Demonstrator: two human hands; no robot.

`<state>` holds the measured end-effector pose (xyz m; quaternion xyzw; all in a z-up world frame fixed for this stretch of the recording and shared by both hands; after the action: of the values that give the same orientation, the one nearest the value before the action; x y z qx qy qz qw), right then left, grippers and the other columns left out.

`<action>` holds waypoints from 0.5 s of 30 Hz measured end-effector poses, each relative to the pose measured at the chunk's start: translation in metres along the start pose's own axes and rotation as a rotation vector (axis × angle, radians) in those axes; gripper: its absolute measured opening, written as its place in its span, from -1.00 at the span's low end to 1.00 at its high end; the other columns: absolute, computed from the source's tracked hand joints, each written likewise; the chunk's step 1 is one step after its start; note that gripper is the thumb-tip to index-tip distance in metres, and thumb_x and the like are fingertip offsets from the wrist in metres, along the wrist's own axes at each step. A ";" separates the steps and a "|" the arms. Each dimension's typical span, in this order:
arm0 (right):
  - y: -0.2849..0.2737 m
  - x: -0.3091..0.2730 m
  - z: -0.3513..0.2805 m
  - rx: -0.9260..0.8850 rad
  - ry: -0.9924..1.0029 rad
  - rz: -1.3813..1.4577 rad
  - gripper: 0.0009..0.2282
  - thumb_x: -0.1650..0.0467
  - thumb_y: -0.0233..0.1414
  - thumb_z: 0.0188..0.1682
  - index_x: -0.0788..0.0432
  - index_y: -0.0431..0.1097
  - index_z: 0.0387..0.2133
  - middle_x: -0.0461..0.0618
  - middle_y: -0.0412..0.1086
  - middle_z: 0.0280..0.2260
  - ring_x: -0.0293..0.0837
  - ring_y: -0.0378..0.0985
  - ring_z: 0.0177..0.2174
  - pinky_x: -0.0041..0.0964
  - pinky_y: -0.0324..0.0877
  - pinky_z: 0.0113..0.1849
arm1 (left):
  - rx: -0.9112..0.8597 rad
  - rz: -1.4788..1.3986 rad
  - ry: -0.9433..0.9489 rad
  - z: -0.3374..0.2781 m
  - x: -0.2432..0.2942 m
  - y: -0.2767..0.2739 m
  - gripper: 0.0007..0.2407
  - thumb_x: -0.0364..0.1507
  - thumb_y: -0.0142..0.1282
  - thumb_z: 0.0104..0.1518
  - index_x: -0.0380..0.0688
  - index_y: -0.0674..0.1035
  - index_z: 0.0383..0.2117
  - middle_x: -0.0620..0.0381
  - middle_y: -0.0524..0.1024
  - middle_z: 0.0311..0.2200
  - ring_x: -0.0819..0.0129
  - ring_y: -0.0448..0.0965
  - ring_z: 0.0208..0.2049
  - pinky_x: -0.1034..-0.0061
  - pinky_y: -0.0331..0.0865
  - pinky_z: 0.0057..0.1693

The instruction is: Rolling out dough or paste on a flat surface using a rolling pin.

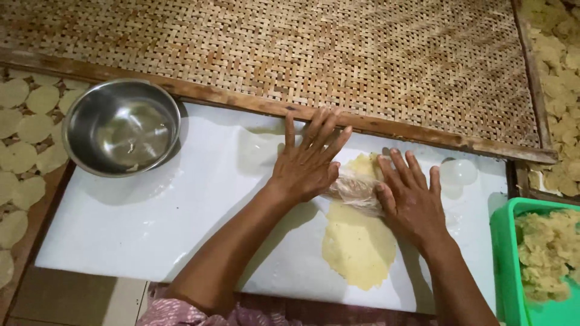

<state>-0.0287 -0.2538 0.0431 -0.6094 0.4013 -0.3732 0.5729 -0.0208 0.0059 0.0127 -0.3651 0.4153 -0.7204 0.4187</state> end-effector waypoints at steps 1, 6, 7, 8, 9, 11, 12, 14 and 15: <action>0.002 0.000 -0.002 0.002 0.000 0.000 -0.48 0.02 -0.42 0.18 -0.33 -0.08 0.43 -0.16 -0.12 0.44 -0.04 -0.21 0.41 0.30 -0.33 0.30 | 0.001 0.001 0.001 -0.002 0.000 -0.003 -0.43 -0.20 -0.17 0.24 0.10 0.11 0.44 -0.07 -0.12 0.49 0.03 -0.32 0.51 -0.48 -0.53 0.35; 0.008 -0.008 -0.013 0.085 -0.046 0.028 -0.51 0.01 -0.37 0.18 -0.30 0.10 0.37 -0.19 0.02 0.41 -0.03 -0.06 0.39 0.31 -0.24 0.30 | -0.199 -0.013 -0.073 -0.018 0.003 -0.012 -0.45 -0.14 -0.36 0.26 0.01 0.21 0.40 0.01 -0.21 0.50 0.13 -0.41 0.51 -0.48 -0.49 0.35; 0.003 -0.013 -0.014 0.086 -0.047 0.029 -0.51 0.01 -0.37 0.18 -0.30 0.10 0.37 -0.19 0.02 0.41 -0.03 -0.06 0.39 0.31 -0.24 0.30 | -0.198 -0.011 -0.073 -0.018 0.004 -0.020 -0.45 -0.14 -0.36 0.26 0.01 0.21 0.40 0.01 -0.21 0.50 0.13 -0.41 0.51 -0.48 -0.49 0.35; -0.002 -0.018 -0.016 0.045 -0.020 0.033 -0.52 0.02 -0.38 0.19 -0.31 0.09 0.37 -0.23 0.02 0.40 -0.05 -0.06 0.39 0.28 -0.24 0.31 | -0.258 -0.019 -0.091 -0.019 0.004 -0.027 -0.45 -0.15 -0.37 0.26 -0.04 0.21 0.39 0.00 -0.15 0.49 0.14 -0.36 0.51 -0.49 -0.49 0.35; -0.006 -0.023 -0.019 0.001 0.010 0.036 -0.52 0.02 -0.40 0.19 -0.32 0.09 0.36 -0.26 0.03 0.40 -0.07 -0.07 0.39 0.26 -0.25 0.31 | -0.319 -0.029 -0.106 -0.020 0.006 -0.034 -0.44 -0.15 -0.37 0.26 -0.09 0.22 0.38 -0.01 -0.09 0.48 0.15 -0.31 0.50 -0.49 -0.48 0.35; -0.007 -0.028 -0.023 0.000 0.018 0.045 -0.51 0.01 -0.42 0.19 -0.34 0.09 0.36 -0.27 0.07 0.38 -0.08 -0.03 0.37 0.24 -0.24 0.32 | -0.337 -0.035 -0.112 -0.027 0.004 -0.032 -0.44 -0.13 -0.39 0.26 -0.09 0.21 0.38 -0.03 -0.05 0.47 0.14 -0.25 0.50 -0.50 -0.46 0.35; -0.008 -0.031 -0.026 -0.001 0.025 0.054 -0.50 -0.01 -0.44 0.18 -0.36 0.09 0.37 -0.27 0.11 0.36 -0.09 0.01 0.36 0.23 -0.23 0.32 | -0.354 -0.041 -0.119 -0.031 0.004 -0.031 -0.43 -0.12 -0.41 0.27 -0.10 0.21 0.38 -0.04 0.00 0.46 0.12 -0.19 0.49 -0.50 -0.43 0.35; -0.007 -0.034 -0.033 0.023 0.011 0.040 -0.52 0.03 -0.40 0.18 -0.36 0.09 0.37 -0.24 0.17 0.33 -0.09 0.13 0.31 0.20 -0.15 0.31 | -0.379 -0.054 -0.124 -0.036 0.008 -0.041 -0.44 -0.11 -0.43 0.28 -0.11 0.22 0.37 -0.05 0.01 0.45 0.11 -0.15 0.49 -0.50 -0.40 0.35; -0.007 -0.037 -0.037 0.041 -0.005 0.025 -0.53 0.07 -0.35 0.18 -0.35 0.09 0.37 -0.22 0.23 0.29 -0.09 0.25 0.26 0.18 -0.06 0.30 | -0.407 -0.071 -0.133 -0.039 0.010 -0.047 -0.44 -0.11 -0.46 0.29 -0.12 0.23 0.36 -0.07 0.03 0.44 0.09 -0.10 0.48 -0.50 -0.36 0.34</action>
<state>-0.0764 -0.2344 0.0530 -0.5934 0.4000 -0.3726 0.5908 -0.0730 0.0224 0.0421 -0.5033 0.5104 -0.6102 0.3374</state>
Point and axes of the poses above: each hand's wrist, its own z-axis towards the middle knuckle, its own y-axis out of the palm, x = y × z, the point moved 1 cm from there along z, towards the middle knuckle
